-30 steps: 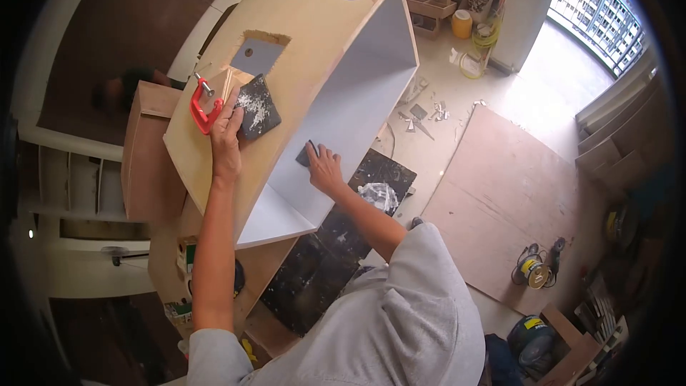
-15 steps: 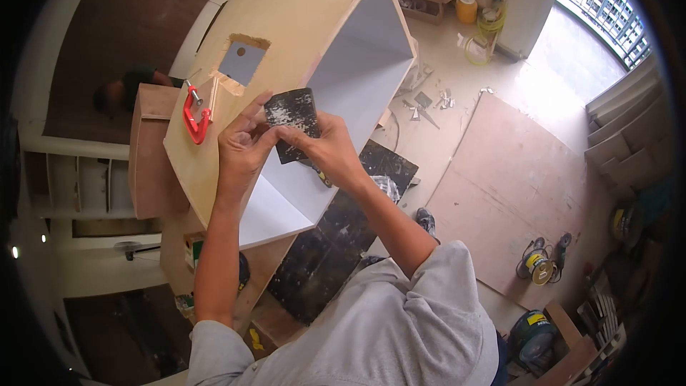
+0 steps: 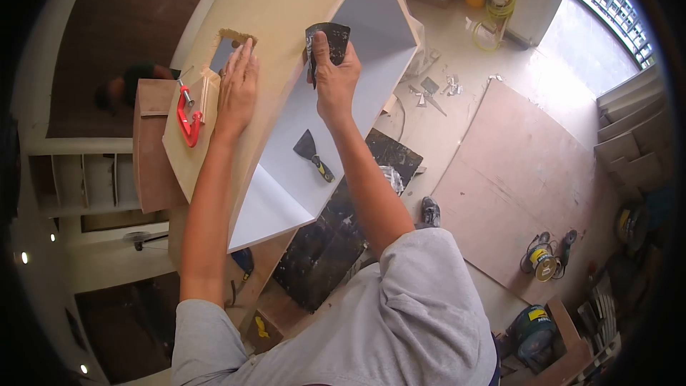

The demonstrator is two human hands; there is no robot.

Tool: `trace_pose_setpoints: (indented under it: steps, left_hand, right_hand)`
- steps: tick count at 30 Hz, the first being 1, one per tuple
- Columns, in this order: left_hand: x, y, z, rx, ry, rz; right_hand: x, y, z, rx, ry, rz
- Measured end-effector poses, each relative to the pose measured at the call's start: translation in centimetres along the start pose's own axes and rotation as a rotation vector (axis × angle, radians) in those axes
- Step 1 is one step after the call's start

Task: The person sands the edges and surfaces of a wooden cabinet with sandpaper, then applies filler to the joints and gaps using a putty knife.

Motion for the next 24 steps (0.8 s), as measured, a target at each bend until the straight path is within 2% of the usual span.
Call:
trace_pose_setpoints:
  steps: [3, 4, 6, 8, 10, 12, 13, 16, 17, 18, 20, 22, 24]
  left_hand:
    - [-0.3, -0.3, 0.2, 0.034, -0.028, -0.063]
    - [-0.4, -0.4, 0.4, 0.051, -0.049, -0.086]
    - [0.0, -0.5, 0.6, 0.056, -0.081, -0.093]
    - [0.1, -0.4, 0.7, 0.064, -0.095, -0.099]
    - [0.0, -0.3, 0.4, 0.075, -0.098, -0.099]
    - [0.0, -0.3, 0.4, 0.061, -0.108, -0.093]
    - [0.1, -0.3, 0.4, 0.053, -0.112, -0.090]
    - [-0.1, -0.2, 0.6, 0.049, -0.122, -0.088]
    - [-0.2, -0.1, 0.6, 0.047, -0.113, -0.087]
    - [-0.2, -0.1, 0.5, 0.043, -0.105, -0.084]
    - [-0.1, -0.2, 0.3, 0.043, -0.099, -0.088]
    - [0.1, -0.2, 0.2, 0.056, -0.098, -0.105]
    - [0.1, -0.3, 0.3, 0.038, -0.101, -0.094]
  right_hand:
    - [5.1, 0.9, 2.3, 0.064, -0.016, 0.128]
    - [7.8, 1.5, 2.0, 0.139, 0.060, 0.131]
    - [9.9, 1.4, 3.1, 0.181, 0.021, 0.088]
    - [7.6, 0.9, 2.8, 0.183, 0.002, 0.109]
    - [3.5, 1.0, 2.1, 0.082, -0.061, 0.134]
    - [0.6, 0.9, 0.2, -0.112, -0.012, 0.087]
    - [-0.1, 0.8, 0.2, -0.110, -0.037, 0.091]
    - [4.2, 1.7, 0.2, 0.009, 0.021, 0.158]
    - [7.1, 2.0, 1.1, 0.066, 0.023, 0.135]
    - [10.0, 2.2, 1.2, 0.129, 0.136, 0.128]
    - [11.3, 1.4, 3.6, 0.082, 0.153, 0.070]
    - [6.9, 1.2, 3.4, 0.103, 0.001, 0.126]
    - [1.5, 1.2, 0.3, -0.090, 0.006, 0.121]
Point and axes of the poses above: each hand's wrist, its own x-axis away from the middle knuckle, its own y-axis out of the palm, z = x × y, the point moved 2 cm from there along -x, towards the middle knuckle, and after that the axes turned 2 degrees about -y, right-handed, at the moved point
